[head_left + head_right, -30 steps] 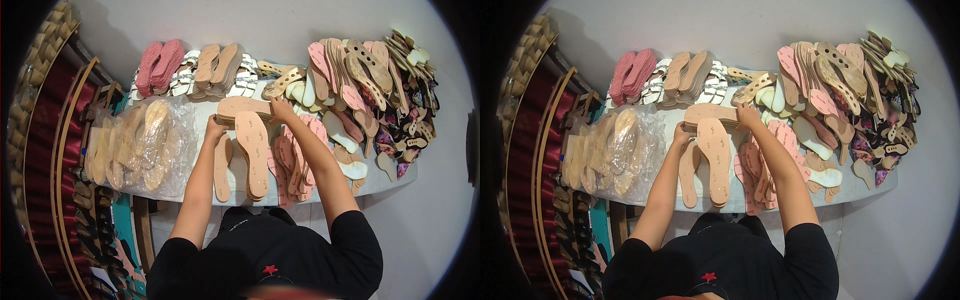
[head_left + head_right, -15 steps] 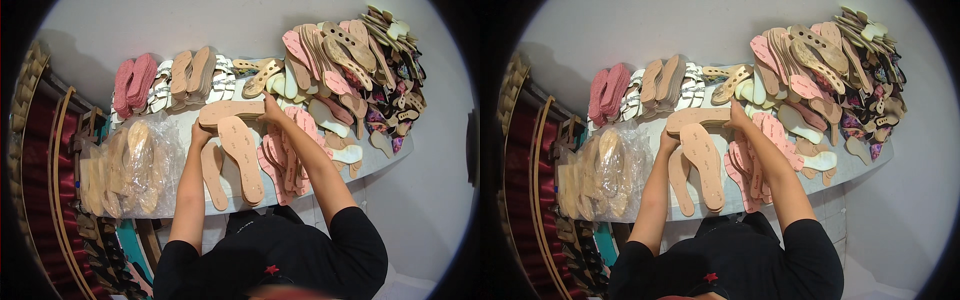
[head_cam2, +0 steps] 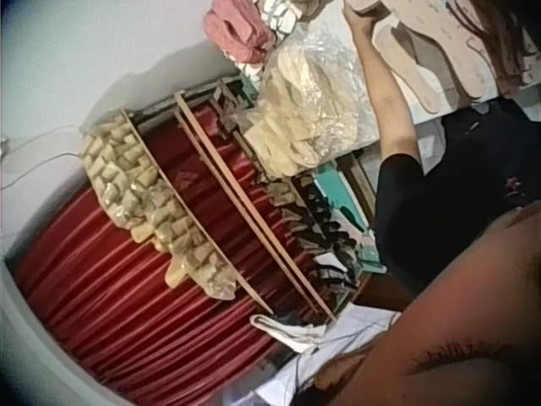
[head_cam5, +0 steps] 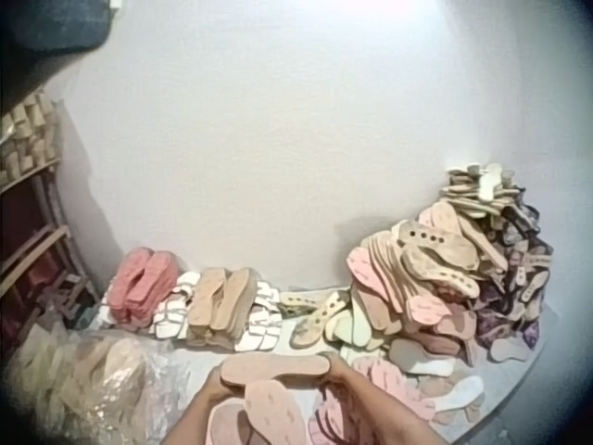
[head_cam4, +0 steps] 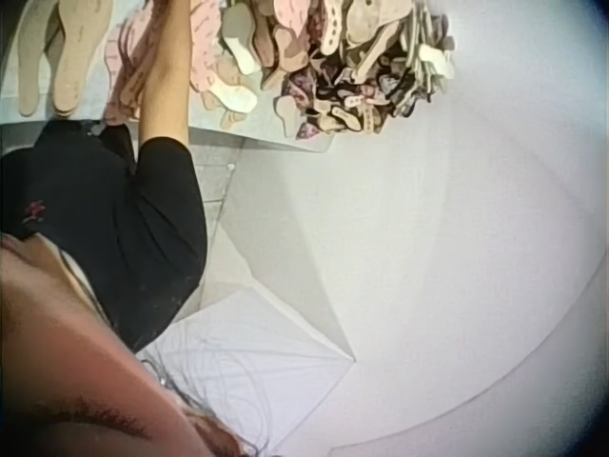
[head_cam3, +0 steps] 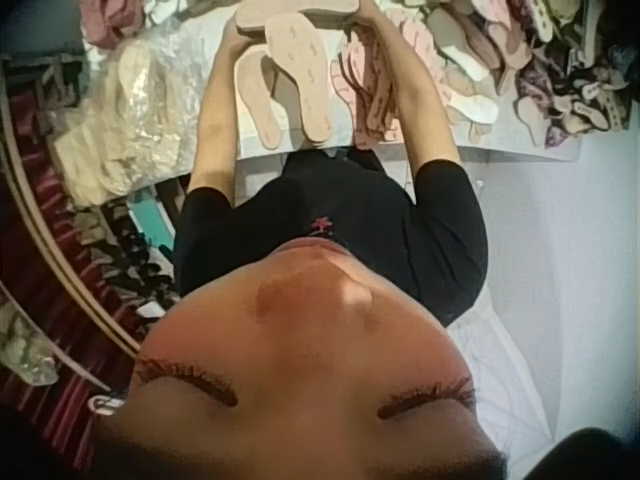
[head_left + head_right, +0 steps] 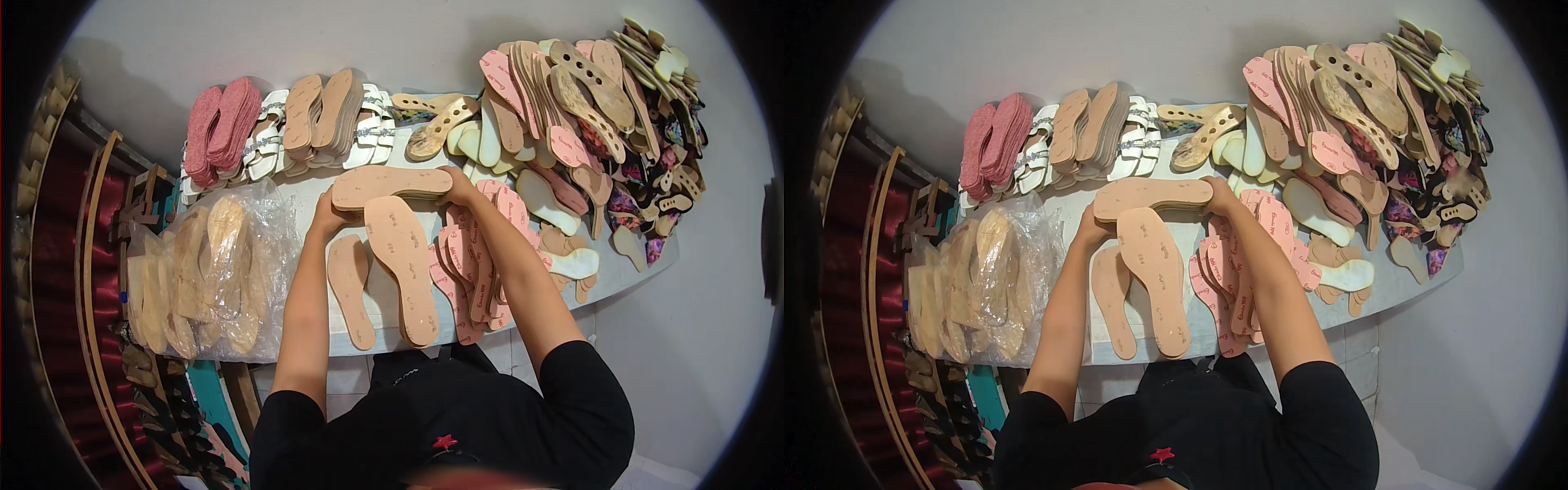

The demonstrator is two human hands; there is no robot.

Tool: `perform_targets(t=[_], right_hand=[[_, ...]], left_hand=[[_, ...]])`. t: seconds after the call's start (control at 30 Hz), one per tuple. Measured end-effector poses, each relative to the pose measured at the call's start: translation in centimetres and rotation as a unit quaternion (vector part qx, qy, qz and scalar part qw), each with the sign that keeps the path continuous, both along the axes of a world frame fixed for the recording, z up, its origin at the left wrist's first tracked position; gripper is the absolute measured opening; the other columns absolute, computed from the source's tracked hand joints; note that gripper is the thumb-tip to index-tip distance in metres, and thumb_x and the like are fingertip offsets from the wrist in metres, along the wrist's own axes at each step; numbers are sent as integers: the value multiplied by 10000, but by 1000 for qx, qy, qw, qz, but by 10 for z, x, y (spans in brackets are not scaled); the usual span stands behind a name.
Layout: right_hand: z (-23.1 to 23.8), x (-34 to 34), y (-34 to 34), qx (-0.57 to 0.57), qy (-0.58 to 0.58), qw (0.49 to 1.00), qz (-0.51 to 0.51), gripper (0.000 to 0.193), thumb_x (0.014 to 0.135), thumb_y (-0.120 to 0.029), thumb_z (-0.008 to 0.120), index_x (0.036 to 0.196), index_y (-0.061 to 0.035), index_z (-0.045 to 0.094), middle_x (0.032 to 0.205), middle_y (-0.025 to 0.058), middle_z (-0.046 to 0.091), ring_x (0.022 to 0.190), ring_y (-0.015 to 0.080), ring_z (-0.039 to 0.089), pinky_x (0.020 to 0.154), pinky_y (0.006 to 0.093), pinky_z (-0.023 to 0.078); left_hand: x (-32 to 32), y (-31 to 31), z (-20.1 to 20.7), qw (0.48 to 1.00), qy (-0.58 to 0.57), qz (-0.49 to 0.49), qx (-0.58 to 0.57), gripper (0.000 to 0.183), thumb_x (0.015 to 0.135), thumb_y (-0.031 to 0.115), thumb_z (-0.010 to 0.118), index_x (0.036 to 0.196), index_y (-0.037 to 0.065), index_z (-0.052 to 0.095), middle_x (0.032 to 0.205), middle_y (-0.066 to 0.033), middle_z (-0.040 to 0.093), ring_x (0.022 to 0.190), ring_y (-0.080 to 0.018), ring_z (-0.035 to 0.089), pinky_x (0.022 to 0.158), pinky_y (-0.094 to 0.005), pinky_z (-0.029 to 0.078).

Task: Sorting and stacking various types and colors of shoe insoles and sole components on a work table.

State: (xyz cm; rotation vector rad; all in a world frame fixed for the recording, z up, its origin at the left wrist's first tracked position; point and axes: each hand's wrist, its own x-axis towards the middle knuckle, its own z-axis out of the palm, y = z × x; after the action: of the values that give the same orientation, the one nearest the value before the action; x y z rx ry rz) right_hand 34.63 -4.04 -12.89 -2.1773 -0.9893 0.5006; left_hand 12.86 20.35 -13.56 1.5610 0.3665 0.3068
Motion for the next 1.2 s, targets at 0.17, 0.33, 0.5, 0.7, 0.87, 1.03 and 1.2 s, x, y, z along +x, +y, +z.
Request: perform_targets(t=[0.17, 0.33, 0.5, 0.7, 0.87, 1.03, 1.2], right_hand=[[0, 3, -3, 11, -56, 997, 57, 836, 332, -48, 837, 1109, -38, 530, 1082, 126, 549, 994, 296, 510, 911, 338, 406], [0, 1, -3, 69, -25, 995, 61, 901, 327, -48, 839, 1158, -60, 492, 1136, 153, 540, 1058, 304, 511, 906, 343, 427], [11, -4, -1, 51, 10, 998, 34, 851, 386, -54, 830, 1162, -72, 482, 1059, 134, 590, 990, 280, 566, 858, 334, 451], [4, 0, 4, 70, -11, 997, -13, 747, 425, -47, 816, 1105, -55, 508, 1011, 125, 614, 955, 276, 585, 836, 329, 463], [-4, 3, 5, 67, -8, 997, -22, 681, 430, -51, 815, 1054, -41, 542, 1000, 128, 618, 951, 273, 589, 828, 327, 464], [-7, 6, 6, 33, 6, 997, -69, 601, 424, -52, 810, 984, -28, 595, 936, 133, 645, 878, 283, 613, 784, 325, 477], [-11, 6, 4, 34, -11, 997, -69, 579, 436, -55, 803, 979, -25, 603, 914, 145, 649, 841, 288, 621, 767, 326, 482]], left_hand=[[-3, 1, 6, 997, 40, -8, -59, 660, 459, -8, 777, 1079, 45, 557, 983, -35, 625, 888, -135, 582, 766, -302, 504], [-3, 4, -4, 999, 41, -11, -1, 645, 468, -10, 769, 1076, 55, 566, 959, -29, 630, 855, -135, 583, 746, -304, 511], [-4, 1, 5, 998, 37, -15, -41, 590, 470, -43, 753, 1030, 54, 593, 945, -2, 626, 842, -121, 580, 741, -315, 522], [-5, 2, 1, 1000, 18, -4, 13, 536, 494, -79, 735, 1002, 31, 601, 923, 3, 629, 835, -101, 577, 745, -300, 529], [-4, 9, -8, 997, 63, -2, -37, 518, 499, -117, 727, 983, 19, 603, 923, 0, 634, 837, -103, 581, 754, -287, 514], [-5, 9, -17, 998, 37, -2, -49, 511, 500, -127, 729, 974, 17, 603, 923, -2, 635, 833, -107, 585, 752, -290, 513], [-3, 0, 1, 996, 76, 17, -44, 492, 557, -148, 692, 1010, 16, 593, 958, -30, 623, 865, -133, 590, 733, -299, 542]])
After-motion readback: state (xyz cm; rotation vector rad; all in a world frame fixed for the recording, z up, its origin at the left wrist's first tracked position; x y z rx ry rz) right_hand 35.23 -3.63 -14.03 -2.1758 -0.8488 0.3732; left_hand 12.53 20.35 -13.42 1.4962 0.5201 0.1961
